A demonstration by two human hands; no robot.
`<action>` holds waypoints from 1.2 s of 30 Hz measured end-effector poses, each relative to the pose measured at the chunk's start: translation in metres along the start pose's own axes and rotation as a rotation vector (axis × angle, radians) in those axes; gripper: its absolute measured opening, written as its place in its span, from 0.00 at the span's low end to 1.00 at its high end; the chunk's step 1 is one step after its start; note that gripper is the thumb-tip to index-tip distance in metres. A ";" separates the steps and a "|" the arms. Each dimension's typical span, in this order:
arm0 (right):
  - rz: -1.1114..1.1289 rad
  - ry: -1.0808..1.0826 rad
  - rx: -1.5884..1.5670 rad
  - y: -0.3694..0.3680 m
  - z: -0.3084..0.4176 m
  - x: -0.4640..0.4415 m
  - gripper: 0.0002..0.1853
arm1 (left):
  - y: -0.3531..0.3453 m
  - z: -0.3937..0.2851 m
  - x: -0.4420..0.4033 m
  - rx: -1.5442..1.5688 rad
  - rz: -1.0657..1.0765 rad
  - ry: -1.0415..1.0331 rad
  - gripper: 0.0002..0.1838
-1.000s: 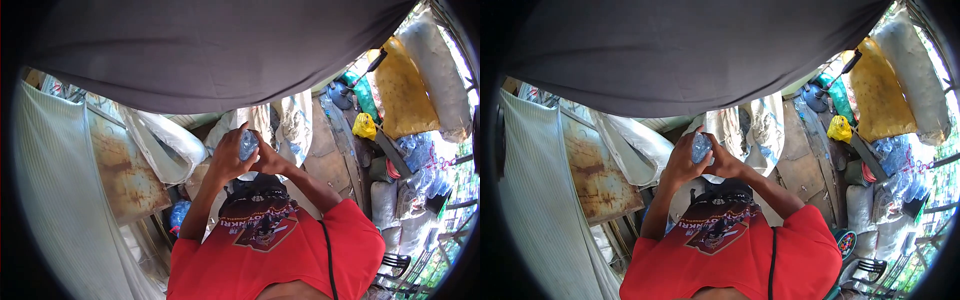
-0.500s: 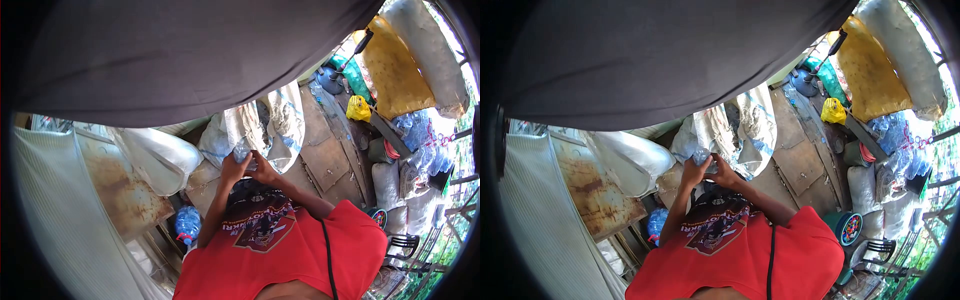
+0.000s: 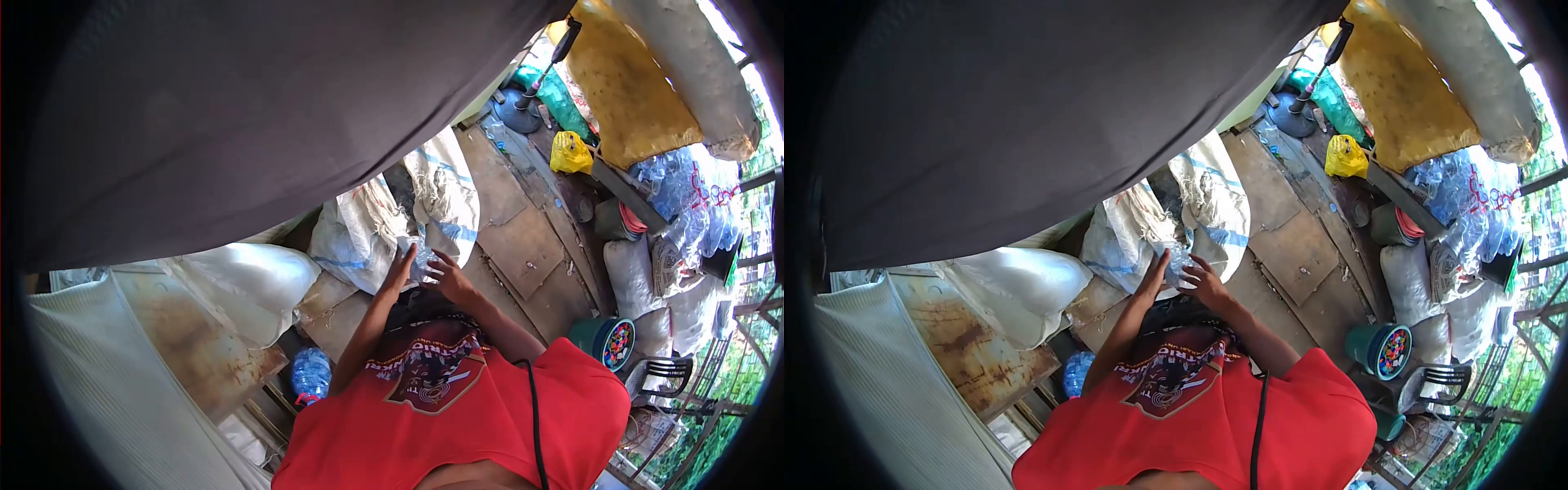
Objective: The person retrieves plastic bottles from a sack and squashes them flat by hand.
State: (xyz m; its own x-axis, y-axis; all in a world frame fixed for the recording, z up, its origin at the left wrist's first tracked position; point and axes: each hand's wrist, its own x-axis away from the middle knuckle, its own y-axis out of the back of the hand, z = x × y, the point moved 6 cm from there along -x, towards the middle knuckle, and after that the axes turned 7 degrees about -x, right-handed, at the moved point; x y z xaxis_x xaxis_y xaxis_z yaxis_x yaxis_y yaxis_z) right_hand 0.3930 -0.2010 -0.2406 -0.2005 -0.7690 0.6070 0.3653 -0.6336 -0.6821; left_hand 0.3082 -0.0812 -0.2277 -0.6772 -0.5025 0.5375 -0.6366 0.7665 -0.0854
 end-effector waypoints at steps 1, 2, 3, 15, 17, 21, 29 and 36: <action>-0.021 -0.013 -0.038 0.009 0.004 -0.001 0.34 | -0.002 0.013 -0.007 -0.037 -0.057 0.002 0.50; -0.042 -0.027 -0.074 0.016 0.006 -0.002 0.34 | -0.008 0.006 -0.002 -0.038 -0.097 0.053 0.50; -0.104 0.005 -0.013 0.027 0.009 -0.005 0.32 | -0.014 -0.003 0.003 -0.037 -0.136 0.105 0.51; -0.498 -0.130 0.150 0.145 0.047 -0.179 0.45 | 0.053 0.073 0.006 0.198 -0.323 0.193 0.32; -0.351 -0.063 0.213 0.112 0.065 -0.222 0.49 | 0.069 0.063 0.032 0.223 -0.431 0.112 0.29; -0.241 0.005 0.395 0.019 0.088 -0.250 0.49 | 0.154 0.101 0.077 -1.379 -0.961 -0.611 0.31; 0.109 -0.172 0.798 -0.049 -0.018 -0.213 0.31 | 0.259 0.030 0.212 -1.050 -1.696 0.116 0.43; 0.372 -0.278 1.194 -0.171 -0.136 -0.169 0.31 | 0.297 0.096 0.160 -0.632 -0.712 -0.018 0.51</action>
State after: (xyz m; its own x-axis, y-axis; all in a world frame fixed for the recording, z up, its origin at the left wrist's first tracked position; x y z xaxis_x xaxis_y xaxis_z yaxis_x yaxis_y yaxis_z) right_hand 0.2405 0.0256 -0.2817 0.2319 -0.7476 0.6224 0.9724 0.1945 -0.1286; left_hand -0.0252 0.0277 -0.2479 -0.2165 -0.9369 0.2745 -0.5878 0.3496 0.7296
